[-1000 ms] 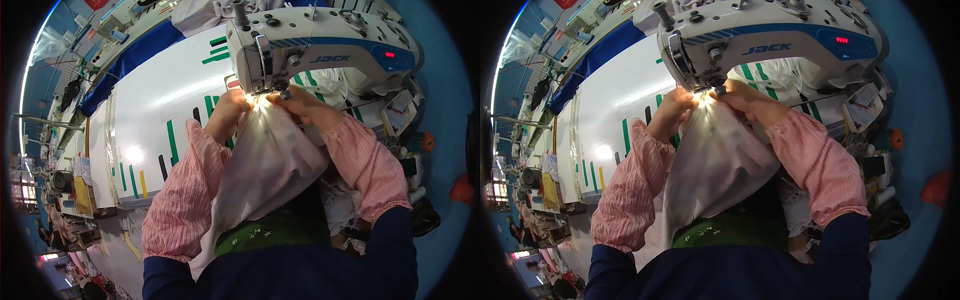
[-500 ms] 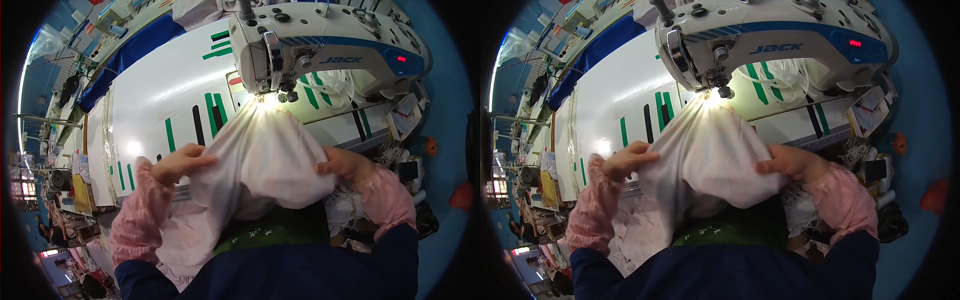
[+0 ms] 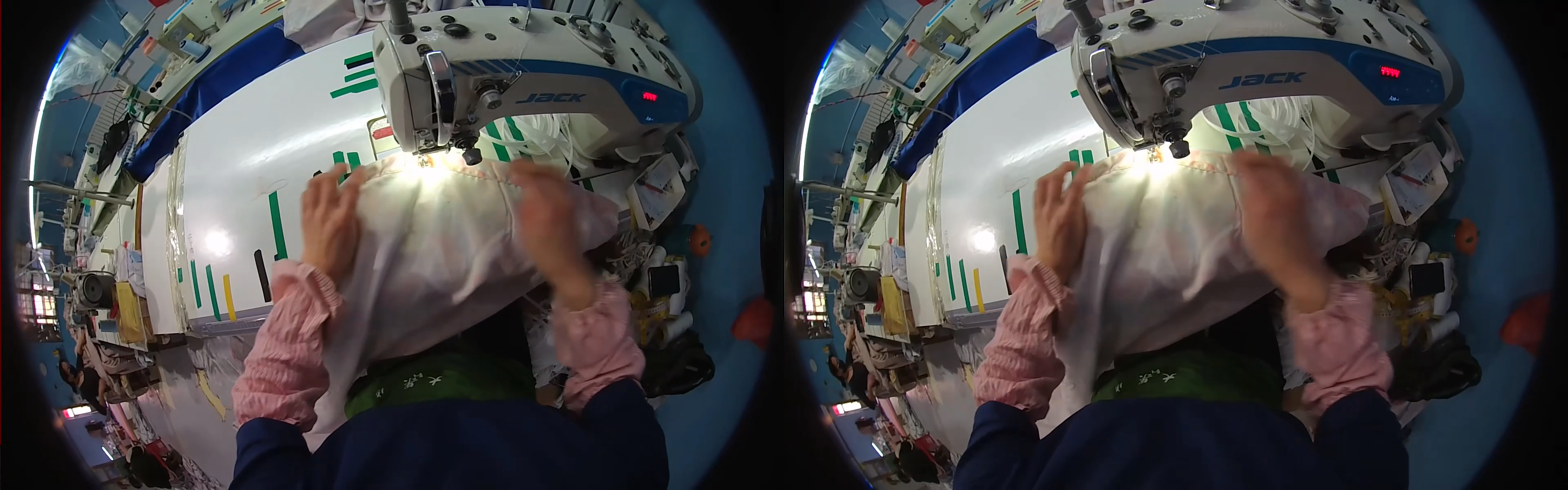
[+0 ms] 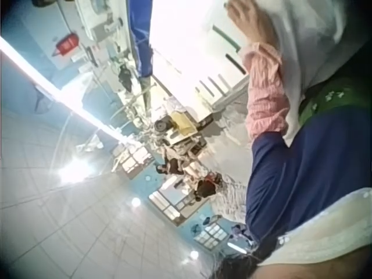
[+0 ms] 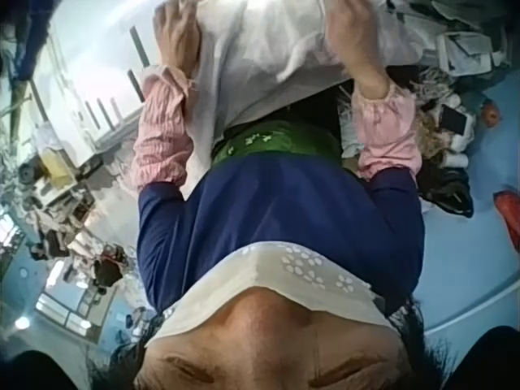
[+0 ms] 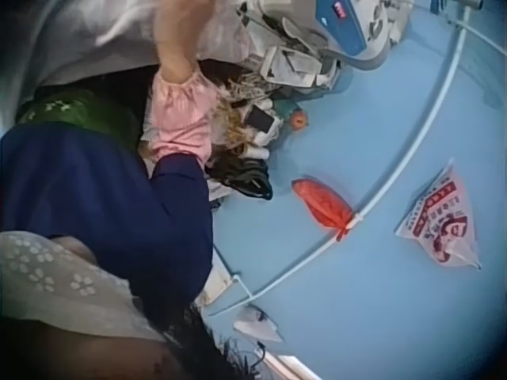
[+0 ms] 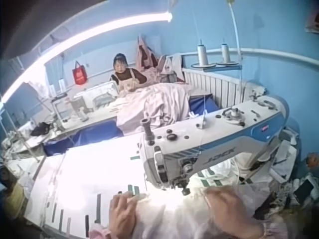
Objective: Sew the edges of white fabric pieces together using an industrial sewing machine.
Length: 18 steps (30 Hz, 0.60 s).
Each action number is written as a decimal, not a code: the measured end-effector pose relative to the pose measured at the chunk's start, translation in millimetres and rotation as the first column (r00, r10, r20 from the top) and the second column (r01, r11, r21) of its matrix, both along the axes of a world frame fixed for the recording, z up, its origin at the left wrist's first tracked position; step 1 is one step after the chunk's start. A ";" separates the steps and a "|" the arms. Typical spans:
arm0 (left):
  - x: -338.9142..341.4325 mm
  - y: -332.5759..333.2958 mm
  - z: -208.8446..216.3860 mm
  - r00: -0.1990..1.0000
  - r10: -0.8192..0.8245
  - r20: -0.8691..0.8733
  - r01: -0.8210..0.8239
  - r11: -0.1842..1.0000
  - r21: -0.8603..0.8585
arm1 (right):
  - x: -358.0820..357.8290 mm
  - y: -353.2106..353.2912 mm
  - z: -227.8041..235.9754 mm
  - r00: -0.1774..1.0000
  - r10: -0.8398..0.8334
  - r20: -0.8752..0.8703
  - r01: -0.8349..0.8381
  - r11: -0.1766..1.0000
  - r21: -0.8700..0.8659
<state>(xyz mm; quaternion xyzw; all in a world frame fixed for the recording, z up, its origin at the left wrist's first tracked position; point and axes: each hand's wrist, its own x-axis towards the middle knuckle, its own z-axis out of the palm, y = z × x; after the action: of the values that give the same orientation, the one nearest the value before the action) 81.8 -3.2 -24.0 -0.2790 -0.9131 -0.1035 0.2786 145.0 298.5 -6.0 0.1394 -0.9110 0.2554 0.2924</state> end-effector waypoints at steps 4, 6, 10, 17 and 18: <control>-26.7 15.1 -7.1 0.925 -0.362 0.113 0.339 0.923 0.184 | -29.2 -60.0 -24.0 0.965 0.225 0.136 -0.198 0.963 -0.182; -35.4 15.3 -5.7 0.823 -0.525 0.216 0.496 0.850 0.178 | -42.6 -62.3 -28.5 0.975 0.163 0.154 -0.156 0.986 -0.055; -36.4 9.4 1.4 0.785 -0.482 0.388 0.517 0.856 0.017 | -52.6 -44.8 -25.3 0.953 0.199 0.227 -0.222 0.972 0.082; -27.6 11.0 4.4 0.810 -0.411 0.419 0.495 0.862 -0.111 | -61.0 -40.4 -28.3 0.952 0.243 0.185 -0.267 0.956 0.119; -27.8 11.7 4.6 0.808 -0.412 0.421 0.495 0.862 -0.108 | -61.7 -40.0 -29.4 0.957 0.257 0.133 -0.272 0.955 0.118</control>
<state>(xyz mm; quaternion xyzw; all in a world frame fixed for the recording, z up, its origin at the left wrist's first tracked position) 54.0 8.5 -19.4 -0.4922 -0.8614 -0.1217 0.0297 83.3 258.5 -35.4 0.2645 -0.9147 0.2379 0.1918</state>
